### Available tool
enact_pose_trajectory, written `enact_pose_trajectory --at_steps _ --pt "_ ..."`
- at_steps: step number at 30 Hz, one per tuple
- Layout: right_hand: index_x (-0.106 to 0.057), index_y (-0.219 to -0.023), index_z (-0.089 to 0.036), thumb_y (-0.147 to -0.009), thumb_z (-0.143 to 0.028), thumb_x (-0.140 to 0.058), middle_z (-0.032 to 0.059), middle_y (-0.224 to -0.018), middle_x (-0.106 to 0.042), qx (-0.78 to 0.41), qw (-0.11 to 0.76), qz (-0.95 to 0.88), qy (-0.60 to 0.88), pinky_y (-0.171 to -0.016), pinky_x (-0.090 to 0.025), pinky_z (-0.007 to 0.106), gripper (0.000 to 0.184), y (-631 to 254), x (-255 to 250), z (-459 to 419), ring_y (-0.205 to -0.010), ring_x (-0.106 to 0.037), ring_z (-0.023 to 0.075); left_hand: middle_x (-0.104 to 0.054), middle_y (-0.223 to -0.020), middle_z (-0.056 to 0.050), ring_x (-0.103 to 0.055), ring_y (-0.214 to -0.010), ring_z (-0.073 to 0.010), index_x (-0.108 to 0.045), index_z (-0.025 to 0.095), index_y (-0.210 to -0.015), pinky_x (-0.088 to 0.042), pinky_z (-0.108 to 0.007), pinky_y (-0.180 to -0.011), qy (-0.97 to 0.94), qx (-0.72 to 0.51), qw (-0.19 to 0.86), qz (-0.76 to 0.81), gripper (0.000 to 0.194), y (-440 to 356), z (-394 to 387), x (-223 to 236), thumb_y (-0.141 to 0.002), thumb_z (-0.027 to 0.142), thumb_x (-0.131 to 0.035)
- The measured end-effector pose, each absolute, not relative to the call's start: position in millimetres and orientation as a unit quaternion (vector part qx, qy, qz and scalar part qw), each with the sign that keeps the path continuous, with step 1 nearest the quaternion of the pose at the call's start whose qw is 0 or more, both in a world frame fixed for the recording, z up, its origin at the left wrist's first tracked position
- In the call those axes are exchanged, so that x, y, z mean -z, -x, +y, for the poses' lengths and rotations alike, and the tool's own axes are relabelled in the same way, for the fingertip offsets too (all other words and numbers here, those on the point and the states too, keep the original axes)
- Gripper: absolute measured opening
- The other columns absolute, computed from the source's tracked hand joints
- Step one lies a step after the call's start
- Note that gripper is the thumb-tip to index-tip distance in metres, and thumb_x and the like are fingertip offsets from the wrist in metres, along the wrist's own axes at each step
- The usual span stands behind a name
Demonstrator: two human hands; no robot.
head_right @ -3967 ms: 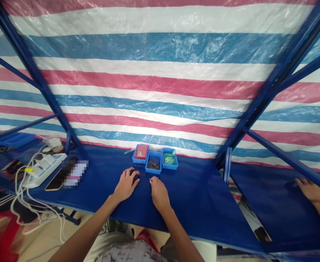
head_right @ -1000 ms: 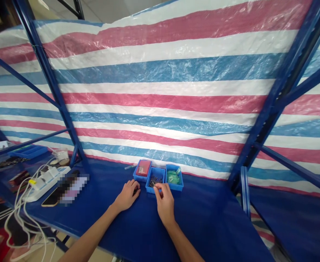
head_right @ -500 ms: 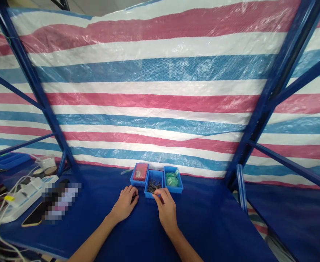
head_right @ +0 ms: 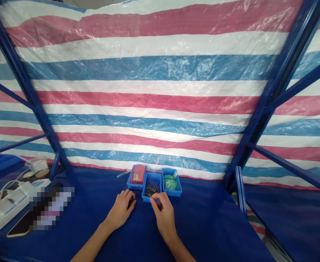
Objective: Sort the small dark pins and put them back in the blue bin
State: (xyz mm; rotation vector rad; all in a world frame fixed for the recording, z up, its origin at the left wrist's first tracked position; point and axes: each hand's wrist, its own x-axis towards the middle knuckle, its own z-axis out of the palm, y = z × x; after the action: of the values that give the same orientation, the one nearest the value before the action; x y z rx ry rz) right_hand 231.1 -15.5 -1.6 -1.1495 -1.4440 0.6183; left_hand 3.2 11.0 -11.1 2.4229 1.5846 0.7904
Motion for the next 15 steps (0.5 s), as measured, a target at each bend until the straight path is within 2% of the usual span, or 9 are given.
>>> enact_pose_trajectory --at_steps 7,11,15 --pt "-0.071 -0.086 -0.022 -0.099 -0.046 -0.065 0.0047 -0.091 -0.065 -0.26 0.551 -0.634 0.476 -0.068 -0.053 0.028 0.028 -232.3 -3.2 -17.0 -0.073 -0.062 0.0188 -0.06 -0.101 -0.003 -0.055 -0.094 -0.0226 -0.056 0.024 -0.099 -0.039 -0.038 -0.086 -0.806 -0.266 0.073 0.524 0.013 -3.7 10.5 10.7 -0.106 0.027 -0.046" --pt "-0.071 -0.093 -0.023 -0.099 -0.053 -0.063 0.0049 -0.094 -0.067 -0.329 0.546 -0.603 0.479 -0.055 -0.05 0.026 0.031 -233.1 -3.4 -17.7 -0.067 -0.062 0.0175 -0.06 -0.099 -0.003 -0.055 -0.093 -0.0227 -0.057 0.024 -0.098 -0.039 -0.037 -0.084 -0.804 -0.266 0.076 0.526 0.014 -3.2 11.5 10.1 -0.106 0.029 -0.047" --pt "-0.071 -0.105 -0.022 -0.098 -0.059 -0.06 0.001 -0.072 -0.064 -0.38 0.545 -0.556 0.499 -0.047 -0.046 0.025 0.039 -233.4 -3.0 -17.8 -0.055 -0.058 0.0166 -0.061 -0.1 -0.003 -0.055 -0.092 -0.0223 -0.058 0.024 -0.098 -0.04 -0.037 -0.084 -0.803 -0.268 0.083 0.526 0.016 -2.6 11.1 8.7 -0.106 0.03 -0.046"
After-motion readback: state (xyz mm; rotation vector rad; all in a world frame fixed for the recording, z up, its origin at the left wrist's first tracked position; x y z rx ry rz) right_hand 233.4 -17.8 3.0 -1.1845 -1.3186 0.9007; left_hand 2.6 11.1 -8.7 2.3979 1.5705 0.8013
